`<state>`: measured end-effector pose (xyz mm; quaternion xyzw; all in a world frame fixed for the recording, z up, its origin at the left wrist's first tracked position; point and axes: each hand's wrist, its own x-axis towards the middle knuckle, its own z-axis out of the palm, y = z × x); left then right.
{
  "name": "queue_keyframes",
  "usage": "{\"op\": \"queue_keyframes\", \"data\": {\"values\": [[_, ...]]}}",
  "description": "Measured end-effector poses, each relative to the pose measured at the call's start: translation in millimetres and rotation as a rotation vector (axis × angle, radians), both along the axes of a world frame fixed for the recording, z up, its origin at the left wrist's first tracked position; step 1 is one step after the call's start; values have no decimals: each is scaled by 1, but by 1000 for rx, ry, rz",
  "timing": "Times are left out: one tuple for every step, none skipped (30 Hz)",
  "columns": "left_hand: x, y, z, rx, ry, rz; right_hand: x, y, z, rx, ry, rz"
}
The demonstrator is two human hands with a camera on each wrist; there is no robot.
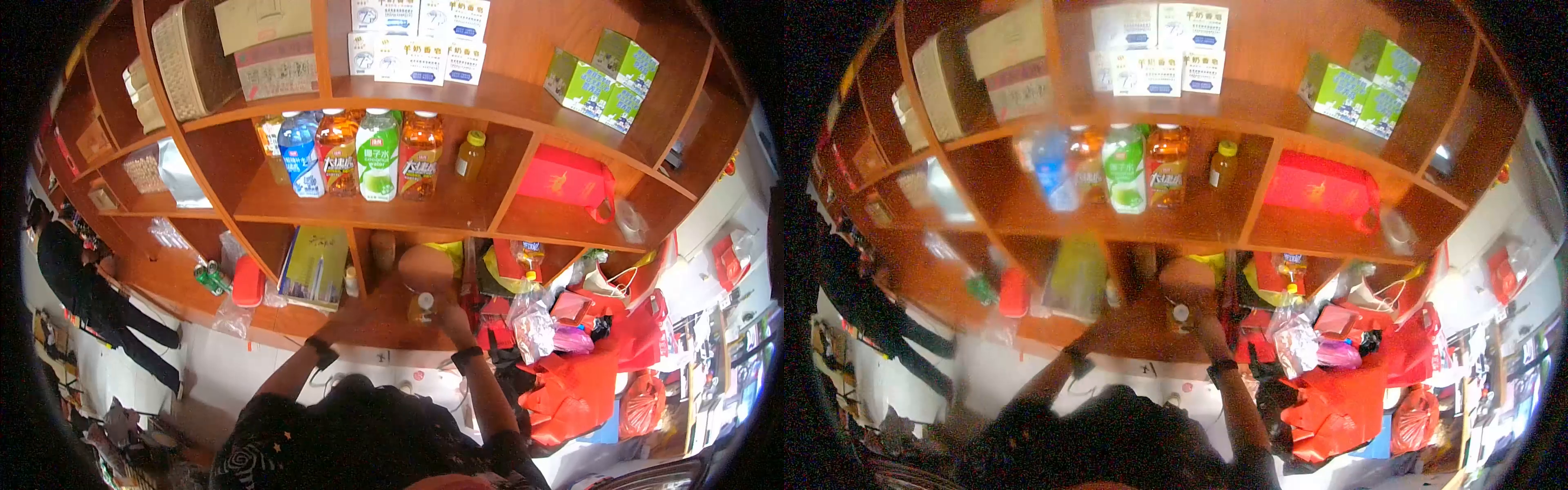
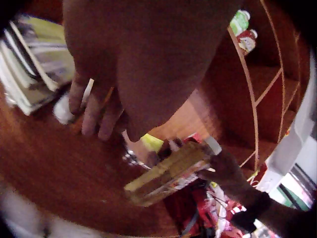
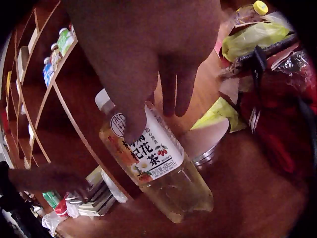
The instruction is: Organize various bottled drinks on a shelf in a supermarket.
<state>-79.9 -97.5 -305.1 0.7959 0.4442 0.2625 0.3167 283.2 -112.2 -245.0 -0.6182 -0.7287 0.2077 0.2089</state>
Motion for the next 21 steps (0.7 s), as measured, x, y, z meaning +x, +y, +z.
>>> {"op": "queue_keyframes", "data": {"values": [[-35, -5, -23, -15, 17, 0, 3, 2, -6, -2, -47, 13], [-72, -15, -45, -21, 23, -6, 7, 6, -19, -4, -91, 30], [-109, -30, -64, -27, 47, -40, 7, 0, -15, 10, -110, 14], [-144, -42, -75, -14, 15, -91, 3, -4, 1, 75, -99, -22], [-161, -58, -22, -166, 472, -175, -3, -14, 20, 179, -81, -66], [-179, -77, 12, -185, 316, -194, -8, -20, 41, 312, -61, -105], [-178, -87, 78, -355, 239, -99, -19, -27, 73, 423, -30, -123], [-185, -93, 135, -400, 125, -27, -34, -30, 104, 531, 1, -134], [-191, -91, 191, -364, 0, 30, -51, -32, 134, 549, 43, -115], [-196, -84, 245, -294, -119, 74, -69, -33, 161, 457, 130, -126], [-198, -74, 293, -196, -233, 107, -98, -30, 196, 471, 184, -29], [-197, -60, 332, -94, -325, 133, -127, -27, 231, 477, 240, 71], [-192, -42, 362, 7, -397, 148, -160, -20, 264, 524, 231, 176], [-184, -20, 382, 91, -455, 156, -190, -11, 287, 587, 211, 241], [-174, 4, 395, 158, -460, 157, -213, -1, 305, 650, 183, 307], [-165, 31, 402, 252, -453, 154, -237, 9, 319, 522, 261, 281], [-157, 64, 401, 317, -464, 208, -260, 18, 329, 389, 340, 247], [-148, 108, 392, 488, -549, 245, -279, 41, 333, 486, 362, 272], [-140, 140, 401, 642, -514, 347, -295, 63, 337, 583, 382, 296], [-135, 167, 406, 792, -474, 448, -309, 76, 342, 530, 438, 272], [-137, 192, 407, 786, -495, 427, -320, 89, 348, 485, 494, 248]]}}
